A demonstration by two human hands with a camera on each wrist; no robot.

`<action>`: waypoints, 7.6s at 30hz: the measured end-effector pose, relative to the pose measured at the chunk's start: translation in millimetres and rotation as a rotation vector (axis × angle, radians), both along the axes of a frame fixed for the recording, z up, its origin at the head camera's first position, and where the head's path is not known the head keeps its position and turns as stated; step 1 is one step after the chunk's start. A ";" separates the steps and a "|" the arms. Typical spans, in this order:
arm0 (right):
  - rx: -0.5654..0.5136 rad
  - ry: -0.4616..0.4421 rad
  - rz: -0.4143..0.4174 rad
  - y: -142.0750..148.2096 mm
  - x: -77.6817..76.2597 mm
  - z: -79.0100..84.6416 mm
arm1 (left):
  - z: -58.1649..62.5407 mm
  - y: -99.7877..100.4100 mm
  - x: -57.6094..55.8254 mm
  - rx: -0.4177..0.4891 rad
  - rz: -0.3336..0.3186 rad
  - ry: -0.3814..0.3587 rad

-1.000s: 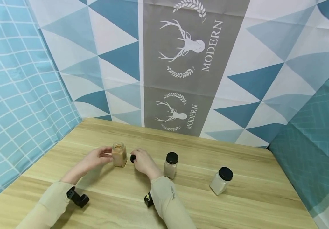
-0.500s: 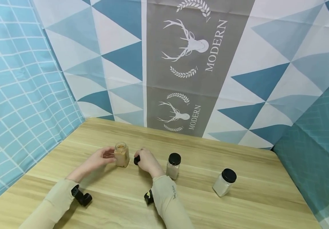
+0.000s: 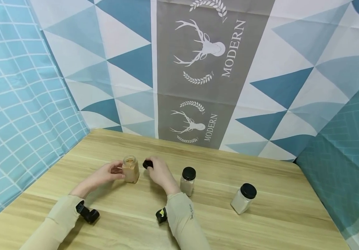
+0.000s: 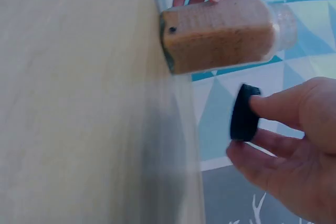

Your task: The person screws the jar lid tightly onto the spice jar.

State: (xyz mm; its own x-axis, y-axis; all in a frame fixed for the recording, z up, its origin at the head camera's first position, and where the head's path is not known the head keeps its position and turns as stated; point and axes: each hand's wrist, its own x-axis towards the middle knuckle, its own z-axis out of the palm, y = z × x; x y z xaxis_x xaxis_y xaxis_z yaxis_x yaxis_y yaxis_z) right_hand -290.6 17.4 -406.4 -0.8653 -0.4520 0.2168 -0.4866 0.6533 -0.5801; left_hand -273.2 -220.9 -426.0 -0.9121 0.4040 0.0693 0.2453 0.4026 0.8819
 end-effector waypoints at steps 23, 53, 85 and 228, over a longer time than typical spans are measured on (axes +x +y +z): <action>-0.256 0.224 0.115 -27.4 11.5 16.1 | -5.3 -3.5 0.0 -0.018 0.005 -0.003; -0.185 0.254 0.117 -30.5 16.8 14.1 | -5.3 -2.0 -0.6 -0.045 0.024 0.002; -0.248 0.240 0.091 -31.4 15.7 11.3 | -5.1 -2.4 0.5 -0.017 0.021 0.001; -0.184 0.272 0.052 -31.6 17.8 12.4 | -3.9 2.4 4.7 -0.059 0.044 0.058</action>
State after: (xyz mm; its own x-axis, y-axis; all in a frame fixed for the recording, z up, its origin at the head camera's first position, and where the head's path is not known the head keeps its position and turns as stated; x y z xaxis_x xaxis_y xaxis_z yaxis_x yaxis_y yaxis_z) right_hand -272.8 -14.3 -394.0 -0.7414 -0.4256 0.5189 -0.6696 0.5200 -0.5302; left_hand -268.5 -218.5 -429.9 -0.9242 0.3686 0.0998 0.2764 0.4653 0.8409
